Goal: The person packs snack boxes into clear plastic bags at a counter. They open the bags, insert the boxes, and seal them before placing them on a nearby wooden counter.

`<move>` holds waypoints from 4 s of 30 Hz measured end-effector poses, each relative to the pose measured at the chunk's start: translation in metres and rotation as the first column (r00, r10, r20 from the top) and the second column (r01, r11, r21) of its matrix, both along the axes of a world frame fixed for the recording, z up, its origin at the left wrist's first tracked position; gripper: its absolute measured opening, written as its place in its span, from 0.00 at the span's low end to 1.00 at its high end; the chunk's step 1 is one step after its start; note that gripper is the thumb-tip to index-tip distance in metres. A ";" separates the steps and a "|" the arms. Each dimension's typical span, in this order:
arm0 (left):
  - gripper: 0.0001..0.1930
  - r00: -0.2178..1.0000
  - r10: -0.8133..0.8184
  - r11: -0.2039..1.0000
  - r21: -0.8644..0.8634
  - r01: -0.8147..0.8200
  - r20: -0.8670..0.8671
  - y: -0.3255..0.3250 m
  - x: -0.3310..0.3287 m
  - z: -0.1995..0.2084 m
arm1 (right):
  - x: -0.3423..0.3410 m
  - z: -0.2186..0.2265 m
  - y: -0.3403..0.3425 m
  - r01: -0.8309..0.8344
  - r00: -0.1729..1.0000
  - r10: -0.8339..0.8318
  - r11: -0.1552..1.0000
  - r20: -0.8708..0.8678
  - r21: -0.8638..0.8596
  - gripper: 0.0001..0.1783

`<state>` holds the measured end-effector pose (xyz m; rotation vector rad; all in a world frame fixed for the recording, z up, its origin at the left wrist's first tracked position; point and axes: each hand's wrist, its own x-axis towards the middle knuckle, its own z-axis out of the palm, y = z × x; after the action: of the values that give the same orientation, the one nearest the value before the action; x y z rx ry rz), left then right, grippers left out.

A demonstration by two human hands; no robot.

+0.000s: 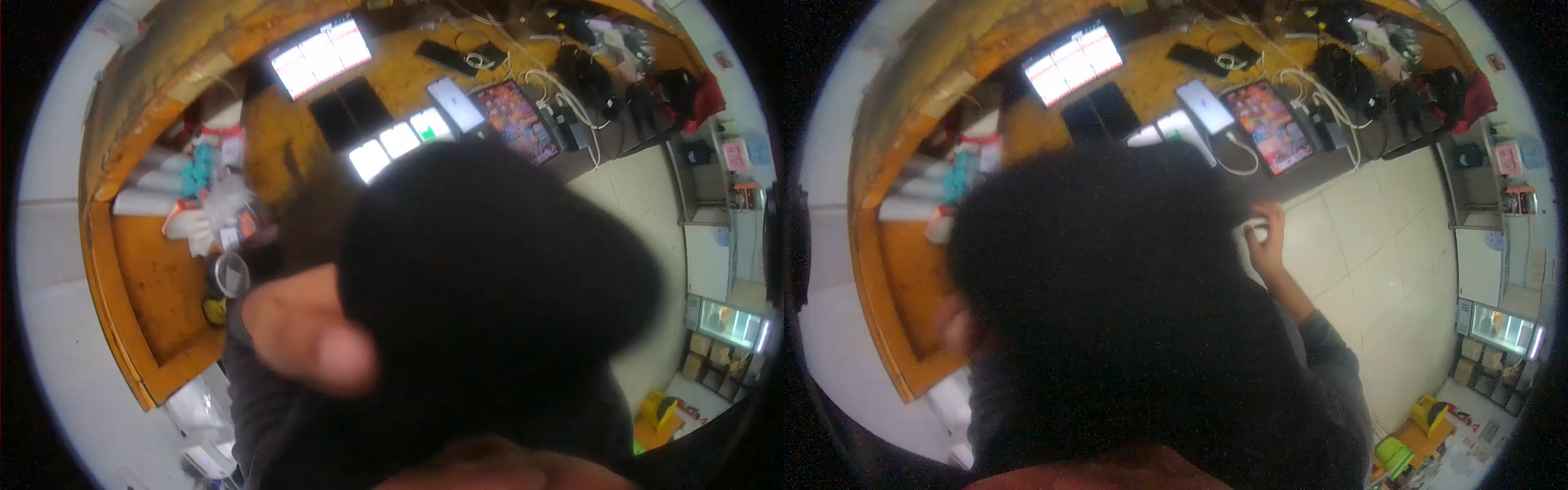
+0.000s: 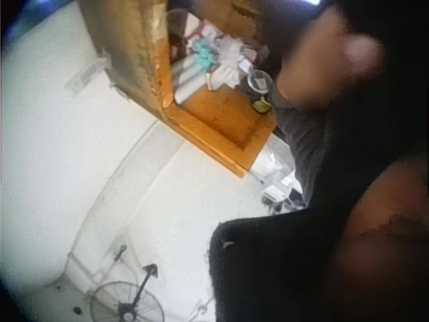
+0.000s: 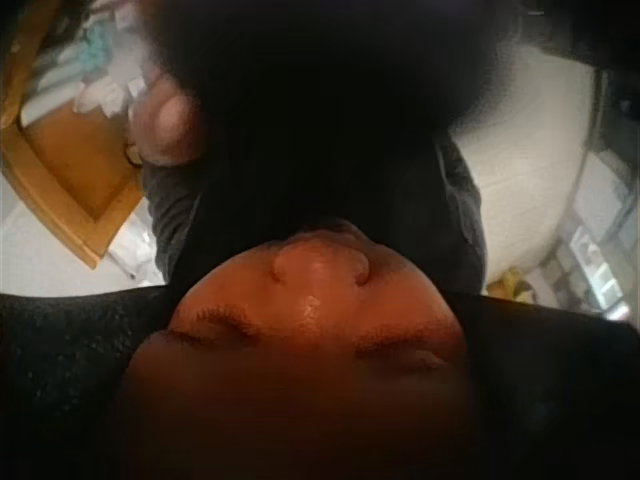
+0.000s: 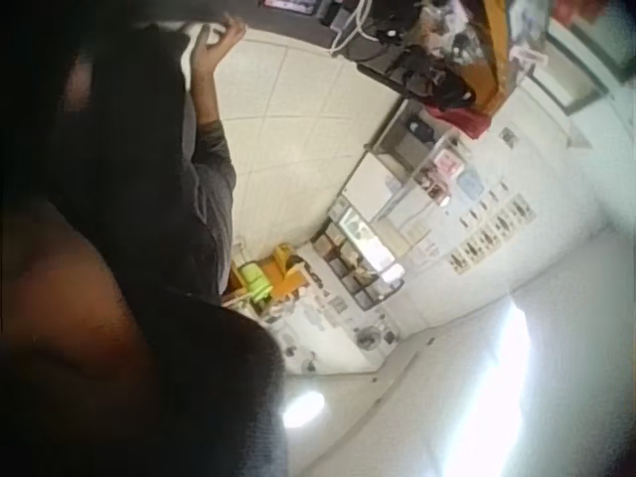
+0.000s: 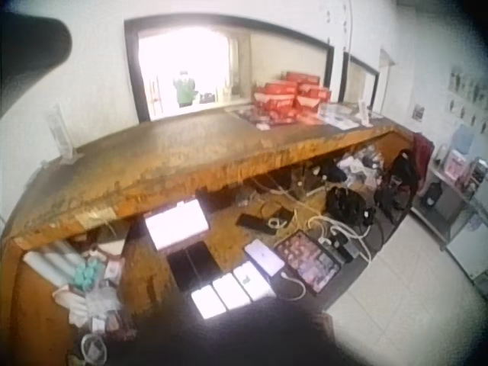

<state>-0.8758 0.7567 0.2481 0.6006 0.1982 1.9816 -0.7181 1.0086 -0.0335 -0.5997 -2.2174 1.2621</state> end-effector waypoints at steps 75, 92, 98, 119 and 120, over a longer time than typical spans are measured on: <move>0.21 -0.773 0.137 0.651 0.645 -0.401 -0.619 0.283 -0.006 0.078 | -0.089 -0.019 0.352 -0.146 0.944 0.009 0.908 0.329 0.393 0.32; 0.20 -0.773 0.176 0.657 0.658 -0.368 -0.609 0.293 -0.004 0.075 | -0.086 -0.020 0.356 -0.118 0.944 -0.014 0.918 0.329 0.378 0.32; 0.20 -0.773 0.178 0.659 0.657 -0.366 -0.609 0.297 -0.005 0.074 | -0.087 -0.017 0.356 -0.136 0.940 0.010 0.926 0.340 0.351 0.32; 0.19 -0.789 0.198 0.613 0.701 -0.364 -0.582 0.305 0.010 0.091 | -0.088 -0.018 0.350 -0.125 0.964 0.034 0.933 0.262 0.338 0.31; 0.19 -0.772 0.237 0.544 0.739 -0.397 -0.589 0.299 0.005 0.085 | -0.086 -0.018 0.352 -0.108 0.967 0.017 0.932 0.255 0.347 0.31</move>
<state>-0.8708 1.0556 0.3328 2.6445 2.3006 1.1863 -0.8043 1.3610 -0.0512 -0.5676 -2.6102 0.8088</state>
